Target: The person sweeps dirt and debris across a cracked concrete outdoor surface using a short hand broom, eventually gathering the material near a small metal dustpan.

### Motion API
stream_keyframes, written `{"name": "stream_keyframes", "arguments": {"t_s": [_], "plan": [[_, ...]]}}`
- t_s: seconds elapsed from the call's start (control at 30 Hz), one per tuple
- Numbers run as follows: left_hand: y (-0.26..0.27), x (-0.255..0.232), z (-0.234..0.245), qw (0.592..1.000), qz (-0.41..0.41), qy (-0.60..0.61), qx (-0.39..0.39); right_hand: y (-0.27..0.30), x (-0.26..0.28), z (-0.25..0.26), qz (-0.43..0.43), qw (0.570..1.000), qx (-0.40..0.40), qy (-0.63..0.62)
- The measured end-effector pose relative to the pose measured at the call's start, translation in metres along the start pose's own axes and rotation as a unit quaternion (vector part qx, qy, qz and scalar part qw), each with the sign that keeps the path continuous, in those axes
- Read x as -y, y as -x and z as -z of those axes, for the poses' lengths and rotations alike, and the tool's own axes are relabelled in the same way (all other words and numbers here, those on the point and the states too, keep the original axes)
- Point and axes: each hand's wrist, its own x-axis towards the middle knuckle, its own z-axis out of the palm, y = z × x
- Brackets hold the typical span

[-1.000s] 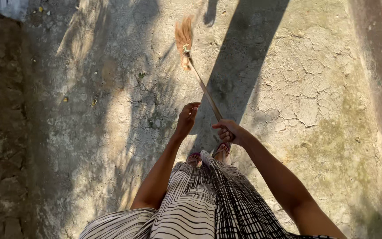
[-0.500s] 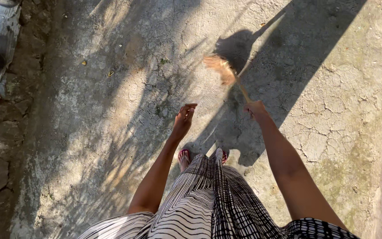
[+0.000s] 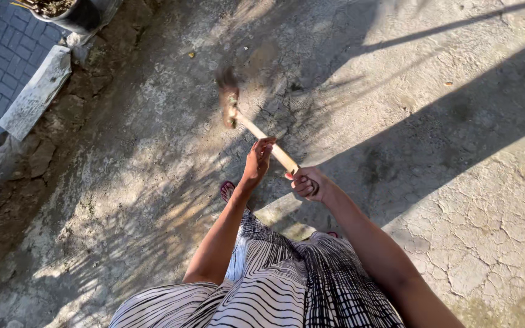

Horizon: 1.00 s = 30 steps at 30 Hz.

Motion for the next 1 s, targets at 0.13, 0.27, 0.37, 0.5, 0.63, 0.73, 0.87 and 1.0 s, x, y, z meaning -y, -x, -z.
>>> {"name": "stream_keyframes", "arguments": {"t_s": [0.13, 0.27, 0.37, 0.5, 0.63, 0.73, 0.87, 1.0], "plan": [[-0.025, 0.043, 0.104, 0.996, -0.056, 0.018, -0.062, -0.172, -0.004, -0.081, -0.118, 0.982, 0.123, 0.083], [-0.038, 0.095, 0.216, 0.994, 0.021, 0.03, -0.107, -0.321, 0.018, -0.151, -0.108, 0.982, 0.088, 0.131], [-0.06, 0.131, 0.284, 0.99, 0.055, 0.071, -0.113, -0.381, 0.044, -0.176, 0.028, 0.981, 0.043, 0.187], [-0.07, 0.155, 0.353, 0.988, 0.083, 0.047, -0.124, -0.372, 0.15, -0.17, 0.074, 0.985, -0.144, 0.064], [-0.09, 0.158, 0.391, 0.987, 0.07, 0.052, -0.133, -0.356, 0.19, -0.182, 0.194, 0.923, -0.299, 0.145], [-0.106, 0.162, 0.395, 0.984, 0.11, 0.094, -0.102, -0.361, 0.164, -0.196, 0.16, 0.904, -0.359, 0.166], [-0.143, 0.161, 0.383, 0.983, 0.057, 0.142, -0.102, -0.357, 0.127, -0.212, 0.068, 0.992, -0.05, 0.089], [-0.169, 0.14, 0.38, 0.988, 0.109, 0.087, -0.067, -0.419, 0.121, -0.253, 0.023, 0.987, -0.063, 0.147]]}}
